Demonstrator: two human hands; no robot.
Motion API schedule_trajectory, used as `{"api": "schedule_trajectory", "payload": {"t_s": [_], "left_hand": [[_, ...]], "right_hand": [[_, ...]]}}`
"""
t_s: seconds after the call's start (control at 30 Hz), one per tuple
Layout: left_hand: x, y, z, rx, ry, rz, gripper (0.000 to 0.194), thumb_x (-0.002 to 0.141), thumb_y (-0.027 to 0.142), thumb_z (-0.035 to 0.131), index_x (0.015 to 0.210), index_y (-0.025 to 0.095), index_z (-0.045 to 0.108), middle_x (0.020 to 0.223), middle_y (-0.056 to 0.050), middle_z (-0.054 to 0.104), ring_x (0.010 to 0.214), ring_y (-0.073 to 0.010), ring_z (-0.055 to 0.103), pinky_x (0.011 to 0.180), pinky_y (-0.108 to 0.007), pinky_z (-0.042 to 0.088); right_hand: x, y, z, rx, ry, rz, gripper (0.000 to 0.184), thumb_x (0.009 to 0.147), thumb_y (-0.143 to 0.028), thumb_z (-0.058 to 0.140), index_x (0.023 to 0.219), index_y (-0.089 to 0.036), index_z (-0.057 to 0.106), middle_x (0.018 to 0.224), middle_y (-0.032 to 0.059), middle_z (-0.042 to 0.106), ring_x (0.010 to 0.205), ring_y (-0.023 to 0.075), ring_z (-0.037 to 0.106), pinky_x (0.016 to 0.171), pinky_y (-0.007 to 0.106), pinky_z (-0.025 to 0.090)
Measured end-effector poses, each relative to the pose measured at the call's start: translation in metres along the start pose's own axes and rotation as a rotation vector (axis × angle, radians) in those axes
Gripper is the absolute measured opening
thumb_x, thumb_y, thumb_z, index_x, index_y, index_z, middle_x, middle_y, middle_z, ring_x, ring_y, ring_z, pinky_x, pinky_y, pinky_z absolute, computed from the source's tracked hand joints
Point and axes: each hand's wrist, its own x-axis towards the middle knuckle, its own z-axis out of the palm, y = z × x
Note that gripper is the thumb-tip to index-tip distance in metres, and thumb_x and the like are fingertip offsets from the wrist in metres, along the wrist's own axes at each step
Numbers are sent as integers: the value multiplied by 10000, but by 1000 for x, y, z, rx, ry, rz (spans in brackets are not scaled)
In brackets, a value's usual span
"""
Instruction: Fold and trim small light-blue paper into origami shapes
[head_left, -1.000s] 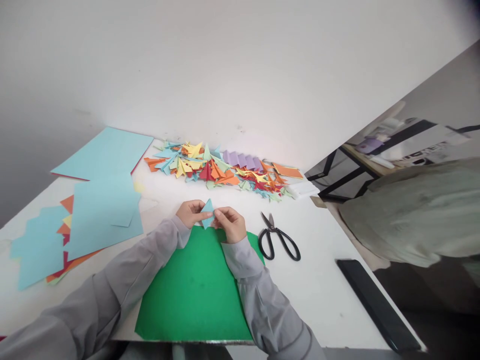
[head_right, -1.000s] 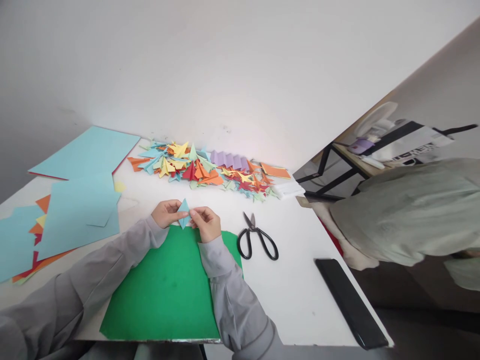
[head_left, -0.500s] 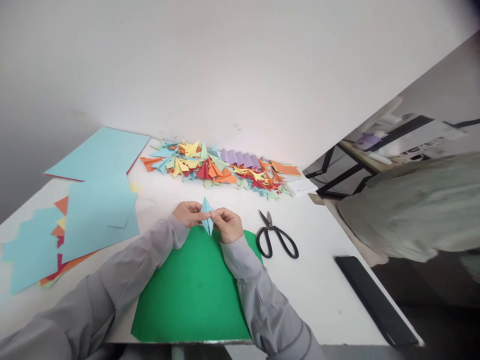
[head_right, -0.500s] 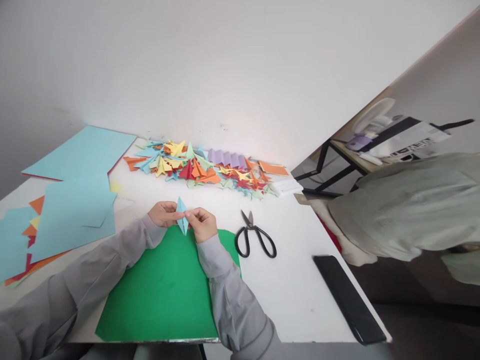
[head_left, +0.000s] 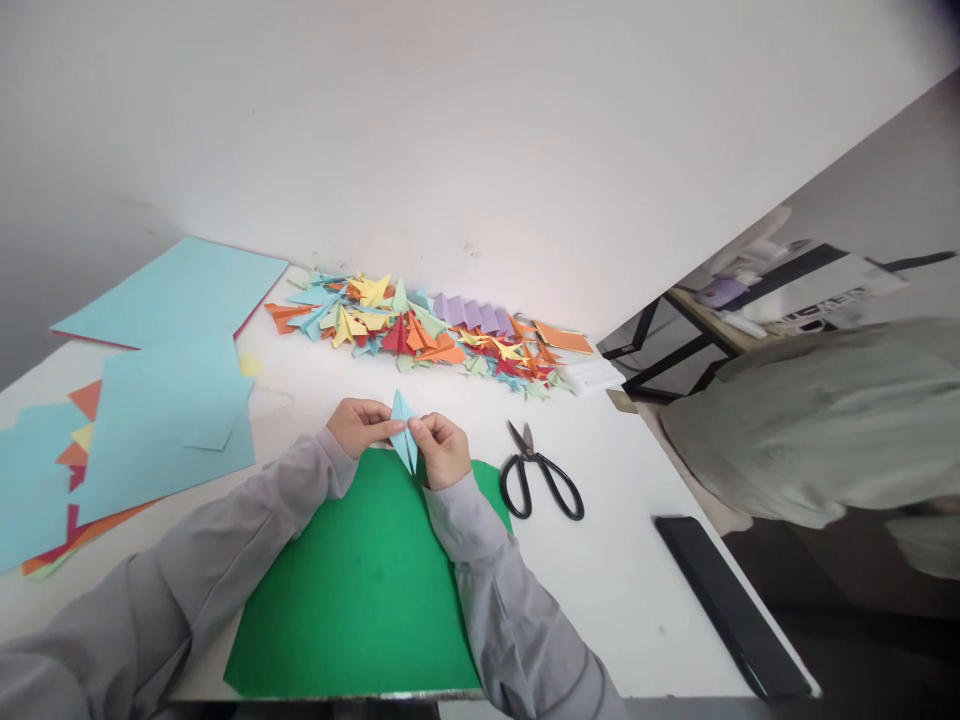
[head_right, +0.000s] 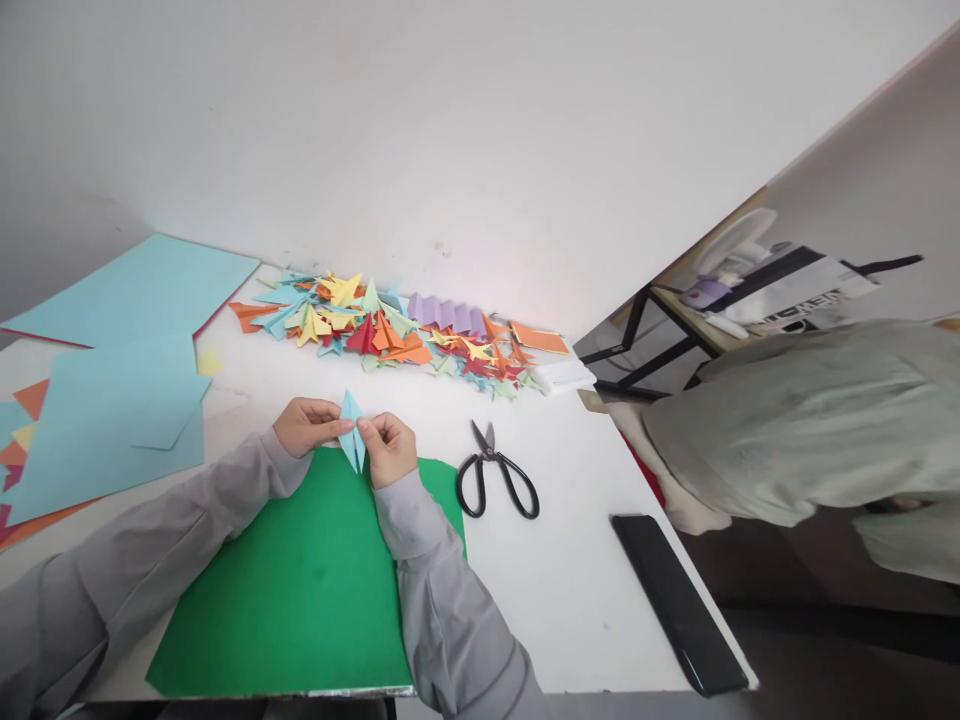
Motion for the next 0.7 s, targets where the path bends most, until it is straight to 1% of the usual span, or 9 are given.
{"api": "schedule_trajectory", "payload": {"t_s": [0.13, 0.2, 0.27, 0.37, 0.43, 0.5, 0.53, 0.6, 0.7], "left_hand": [[-1, -1, 0, -20, -5, 51, 279, 441, 258, 798, 630, 105, 663, 525, -10, 644, 471, -119, 586, 449, -206, 487], [0, -3, 0, -69, -35, 31, 314, 436, 251, 802, 670, 96, 663, 535, -14, 647, 474, -121, 593, 456, -211, 494], [2, -5, 0, -138, -49, -8, 345, 407, 267, 812, 648, 83, 648, 514, -22, 641, 458, -132, 595, 457, -231, 502], [4, -7, 0, -243, 17, -13, 386, 359, 296, 824, 604, 74, 623, 508, -37, 643, 465, -161, 609, 474, -277, 521], [4, -7, 0, -287, 61, 12, 390, 359, 273, 827, 621, 73, 618, 518, -38, 648, 487, -169, 620, 493, -290, 528], [4, -6, 2, -317, 59, 14, 398, 361, 254, 829, 639, 72, 609, 523, -35, 647, 510, -177, 628, 517, -307, 534], [3, -6, 3, -324, 43, 4, 402, 352, 237, 832, 638, 72, 600, 528, -35, 648, 524, -181, 632, 528, -312, 536], [2, -5, 5, -320, 22, -15, 403, 366, 208, 830, 658, 77, 585, 552, -35, 655, 536, -178, 636, 531, -309, 537], [1, -4, 8, -309, 23, -31, 428, 336, 203, 836, 641, 81, 561, 540, -35, 653, 500, -173, 625, 485, -296, 528]], "right_hand": [[-1, -1, 1, -25, -22, 5, 419, 577, -542, 633, 462, -200, 421, 358, -87, 359, 374, 60, 279, 393, 219, 237], [-2, 0, 1, -45, -27, -17, 431, 585, -547, 633, 456, -197, 416, 362, -84, 369, 375, 59, 287, 392, 217, 245], [-2, 4, 1, -43, -48, -19, 454, 615, -552, 617, 438, -197, 398, 351, -79, 368, 362, 60, 300, 387, 216, 257], [-2, 12, 0, 1, -100, 23, 487, 714, -583, 501, 438, -195, 400, 344, -57, 386, 344, 77, 361, 372, 223, 294], [-2, 15, -3, -8, -99, 8, 473, 779, -558, 423, 489, -186, 452, 381, -40, 424, 358, 90, 403, 374, 230, 326], [-3, 16, -6, -112, -40, -137, 316, 782, -430, 497, 596, -177, 523, 471, -34, 474, 411, 89, 431, 403, 222, 355], [-4, 15, -9, -154, -13, -233, 174, 747, -351, 561, 729, -178, 571, 587, -16, 536, 475, 97, 473, 424, 219, 378], [-6, 12, -14, -247, -10, -431, 189, 736, -239, 562, 919, -198, 581, 762, 21, 578, 603, 118, 536, 481, 227, 425], [-8, 8, -22, -431, -93, -681, 179, 768, -144, 488, 851, -218, 628, 824, 47, 578, 687, 136, 557, 522, 246, 451]]}}
